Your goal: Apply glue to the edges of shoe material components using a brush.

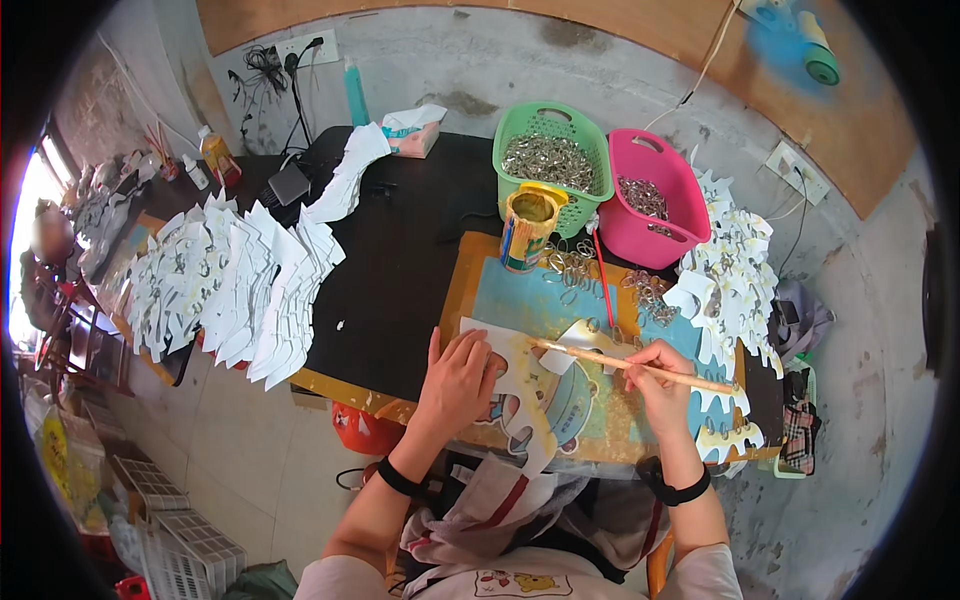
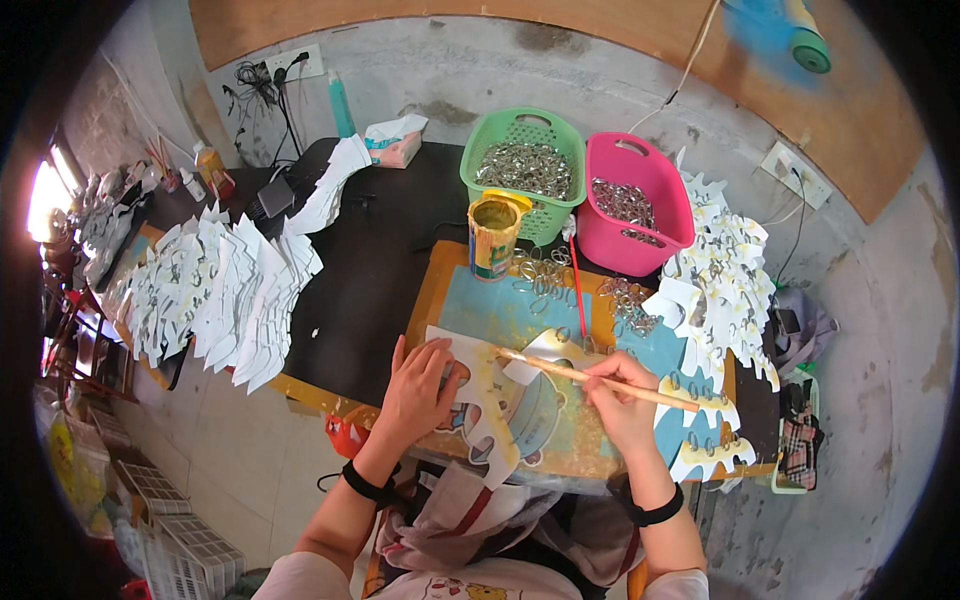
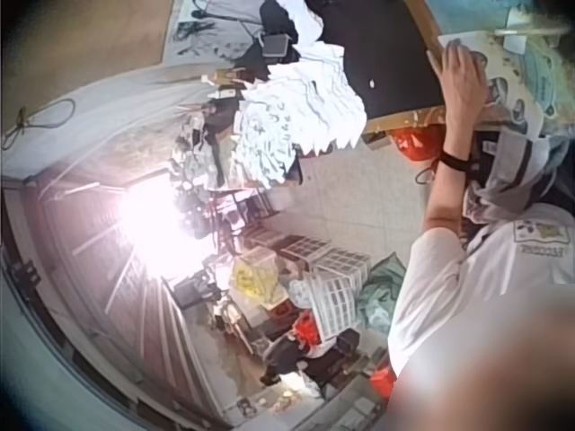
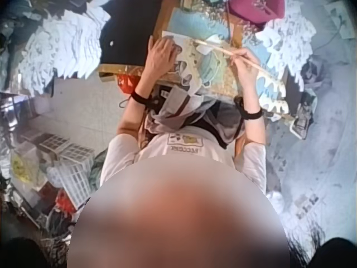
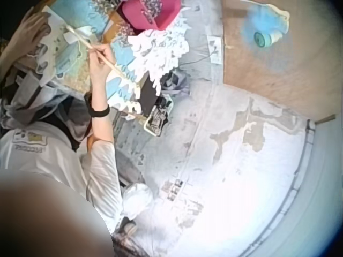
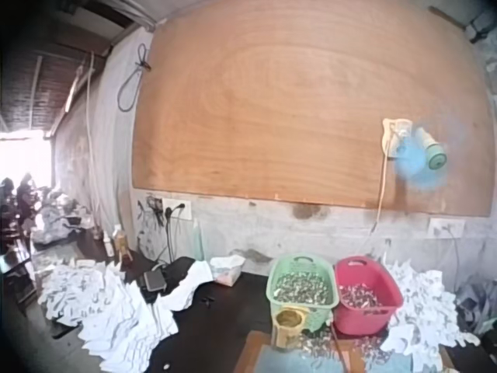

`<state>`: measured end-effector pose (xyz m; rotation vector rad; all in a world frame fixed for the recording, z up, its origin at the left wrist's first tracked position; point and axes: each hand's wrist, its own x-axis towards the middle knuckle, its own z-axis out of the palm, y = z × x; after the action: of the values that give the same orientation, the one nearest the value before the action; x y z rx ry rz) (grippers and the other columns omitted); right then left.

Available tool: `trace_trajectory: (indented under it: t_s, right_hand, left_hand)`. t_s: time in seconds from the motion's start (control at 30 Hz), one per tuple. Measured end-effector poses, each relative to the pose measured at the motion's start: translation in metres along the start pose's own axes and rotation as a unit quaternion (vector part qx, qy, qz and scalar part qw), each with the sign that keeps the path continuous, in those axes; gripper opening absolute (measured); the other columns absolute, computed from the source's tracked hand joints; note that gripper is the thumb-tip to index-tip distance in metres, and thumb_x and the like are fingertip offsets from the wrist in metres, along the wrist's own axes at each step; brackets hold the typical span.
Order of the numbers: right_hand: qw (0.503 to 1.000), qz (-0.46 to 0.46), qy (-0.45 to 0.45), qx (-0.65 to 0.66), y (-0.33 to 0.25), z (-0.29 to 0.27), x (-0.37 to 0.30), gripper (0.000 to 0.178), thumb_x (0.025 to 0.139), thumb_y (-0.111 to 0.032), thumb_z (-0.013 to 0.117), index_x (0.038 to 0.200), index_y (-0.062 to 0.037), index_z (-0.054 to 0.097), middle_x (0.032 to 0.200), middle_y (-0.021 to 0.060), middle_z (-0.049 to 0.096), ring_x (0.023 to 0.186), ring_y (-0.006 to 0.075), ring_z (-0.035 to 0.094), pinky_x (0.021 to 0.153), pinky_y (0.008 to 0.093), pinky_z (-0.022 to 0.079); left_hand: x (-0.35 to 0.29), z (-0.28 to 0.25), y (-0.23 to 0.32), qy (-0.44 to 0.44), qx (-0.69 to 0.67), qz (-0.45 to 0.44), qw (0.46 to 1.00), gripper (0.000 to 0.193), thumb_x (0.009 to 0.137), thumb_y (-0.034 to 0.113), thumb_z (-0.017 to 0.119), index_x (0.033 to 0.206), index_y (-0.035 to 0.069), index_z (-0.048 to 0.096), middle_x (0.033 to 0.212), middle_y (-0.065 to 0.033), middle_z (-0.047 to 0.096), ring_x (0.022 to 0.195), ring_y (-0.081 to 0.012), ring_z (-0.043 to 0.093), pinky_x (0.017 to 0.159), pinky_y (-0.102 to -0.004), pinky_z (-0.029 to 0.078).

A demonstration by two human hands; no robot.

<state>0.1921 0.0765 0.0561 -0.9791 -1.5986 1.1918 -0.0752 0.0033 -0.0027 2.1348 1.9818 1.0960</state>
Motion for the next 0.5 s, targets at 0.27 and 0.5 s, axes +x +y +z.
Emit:
trace_trajectory:
  t_s: [0.27, 0.5]
  right_hand:
    - [0.996, -0.078, 0.018, -0.043, 0.004, 0.014, -0.002, 0.003, 0.078, 0.004, 0.063, 0.078, 0.0016, 0.061, 0.066, 0.0008, 0.058, 0.059, 0.0042, 0.05, 0.053, 0.0194, 0.038]
    - [0.996, -0.079, 0.013, -0.048, 0.004, 0.011, -0.003, 0.003, 0.077, 0.004, 0.062, 0.076, 0.002, 0.061, 0.064, 0.0011, 0.058, 0.055, 0.0038, 0.049, 0.051, 0.0199, 0.038]
  left_hand:
    - [0.002, 0.002, -0.002, 0.0, -0.004, -0.007, 1.0, 0.017, 0.082, 0.012, 0.062, 0.095, 0.004, 0.056, 0.115, -0.0113, 0.06, 0.113, -0.0284, 0.055, 0.107, -0.0581, 0.026]
    - [0.001, 0.005, -0.002, 0.006, 0.001, -0.008, 1.0, 0.015, 0.083, 0.013, 0.062, 0.094, 0.004, 0.056, 0.113, -0.0111, 0.061, 0.112, -0.0281, 0.056, 0.107, -0.0575, 0.026]
